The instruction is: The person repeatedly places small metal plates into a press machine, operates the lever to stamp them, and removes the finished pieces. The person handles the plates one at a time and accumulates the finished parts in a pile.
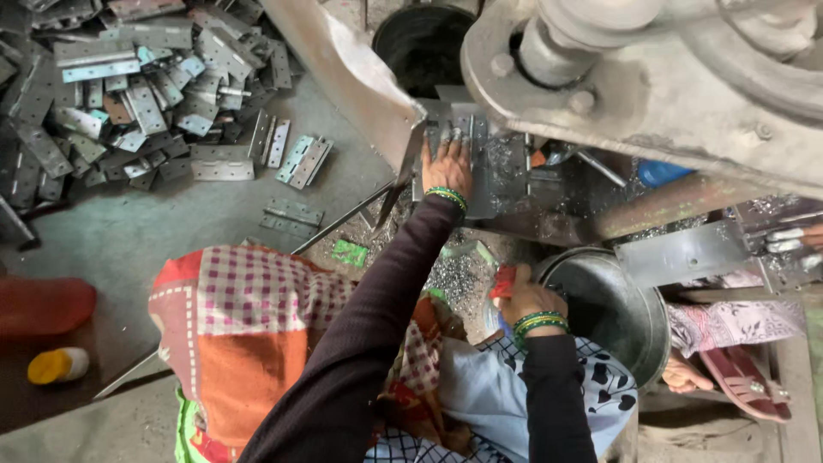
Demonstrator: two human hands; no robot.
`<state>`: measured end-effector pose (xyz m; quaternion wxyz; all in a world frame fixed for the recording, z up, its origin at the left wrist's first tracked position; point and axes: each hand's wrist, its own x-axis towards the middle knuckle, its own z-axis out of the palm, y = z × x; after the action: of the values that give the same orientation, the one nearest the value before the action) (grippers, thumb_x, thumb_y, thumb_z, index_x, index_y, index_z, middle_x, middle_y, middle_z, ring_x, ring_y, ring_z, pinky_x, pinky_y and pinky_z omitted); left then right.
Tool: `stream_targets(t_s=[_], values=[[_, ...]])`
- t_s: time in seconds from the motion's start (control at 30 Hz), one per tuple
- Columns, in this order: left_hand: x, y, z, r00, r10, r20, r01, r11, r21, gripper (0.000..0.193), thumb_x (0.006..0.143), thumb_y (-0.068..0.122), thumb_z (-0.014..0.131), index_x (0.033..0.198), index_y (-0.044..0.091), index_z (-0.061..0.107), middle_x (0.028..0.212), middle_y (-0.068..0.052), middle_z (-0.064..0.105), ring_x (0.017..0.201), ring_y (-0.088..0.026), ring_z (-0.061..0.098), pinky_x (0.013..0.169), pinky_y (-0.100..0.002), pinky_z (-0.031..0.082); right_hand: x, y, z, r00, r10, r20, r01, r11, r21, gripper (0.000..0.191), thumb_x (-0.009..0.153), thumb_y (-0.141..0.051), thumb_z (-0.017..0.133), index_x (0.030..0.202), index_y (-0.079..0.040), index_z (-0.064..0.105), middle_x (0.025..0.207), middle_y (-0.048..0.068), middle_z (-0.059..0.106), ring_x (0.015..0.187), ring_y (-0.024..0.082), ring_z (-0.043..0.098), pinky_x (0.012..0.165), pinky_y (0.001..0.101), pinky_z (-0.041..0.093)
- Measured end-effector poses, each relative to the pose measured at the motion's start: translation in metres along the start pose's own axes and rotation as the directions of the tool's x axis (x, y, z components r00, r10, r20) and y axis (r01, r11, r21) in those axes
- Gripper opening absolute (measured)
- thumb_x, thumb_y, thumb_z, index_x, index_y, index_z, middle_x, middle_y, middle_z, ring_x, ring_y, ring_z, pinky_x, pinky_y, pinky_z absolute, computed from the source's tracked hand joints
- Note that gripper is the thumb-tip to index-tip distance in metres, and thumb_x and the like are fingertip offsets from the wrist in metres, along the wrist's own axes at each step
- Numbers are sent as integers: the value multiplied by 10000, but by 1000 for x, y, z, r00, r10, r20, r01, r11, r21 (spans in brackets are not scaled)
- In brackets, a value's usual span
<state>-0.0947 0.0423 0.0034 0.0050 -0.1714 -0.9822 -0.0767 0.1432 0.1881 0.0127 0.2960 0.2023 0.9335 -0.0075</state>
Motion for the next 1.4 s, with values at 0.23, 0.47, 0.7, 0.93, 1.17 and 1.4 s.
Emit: stream_targets(t_s=[0.23,0.47,0.7,0.93,1.17,1.4], values=[[3,-8,-10,999,-14,45,23,980,-196,568,1047,365,332,1594,215,297,1674,9,263,1549,-198,195,1247,-592,7,49,2,99,996,-84,-5,80,932,354,824,855,-306,660,1505,-143,180,1117,273,717,992,407,735,895,477,568],[3,-23,-22,996,38,86,-17,972,-233,654,994,530,477,1583,270,361,1690,24,317,1565,-220,249,1245,-588,198,18,7,48,996,-91,1,89,984,157,682,924,-335,591,1473,-132,241,1052,253,738,938,434,737,840,524,584],[-94,-10,-14,991,136,-5,-136,991,-21,792,980,671,395,1594,192,257,1666,-67,287,1575,-237,170,1186,-673,-108,-28,-9,-11,999,-27,-37,31,995,99,704,901,-410,696,1432,-169,303,1059,206,747,983,405,728,889,520,561],[-140,-17,5,933,231,-277,-261,962,-80,301,963,158,606,1263,183,604,1257,-10,636,1404,-229,477,1249,-672,125,-6,-3,58,1000,-25,-8,26,945,327,834,937,-356,685,1560,-191,156,1166,245,695,983,419,740,889,505,576],[-90,-10,-65,940,258,223,-121,864,-489,314,956,157,560,1264,216,579,1119,-37,677,1046,-246,687,949,-446,596,38,11,115,965,-151,-215,235,862,448,832,829,-275,767,1479,-192,255,1210,268,668,1098,456,673,950,511,527],[-87,31,-70,1000,-15,2,15,957,-291,460,973,368,688,1262,39,547,1213,-184,626,1161,-339,591,992,-545,493,36,16,115,964,-161,-213,237,880,411,840,855,-313,740,1517,-191,237,1146,293,695,1063,481,675,939,538,520]])
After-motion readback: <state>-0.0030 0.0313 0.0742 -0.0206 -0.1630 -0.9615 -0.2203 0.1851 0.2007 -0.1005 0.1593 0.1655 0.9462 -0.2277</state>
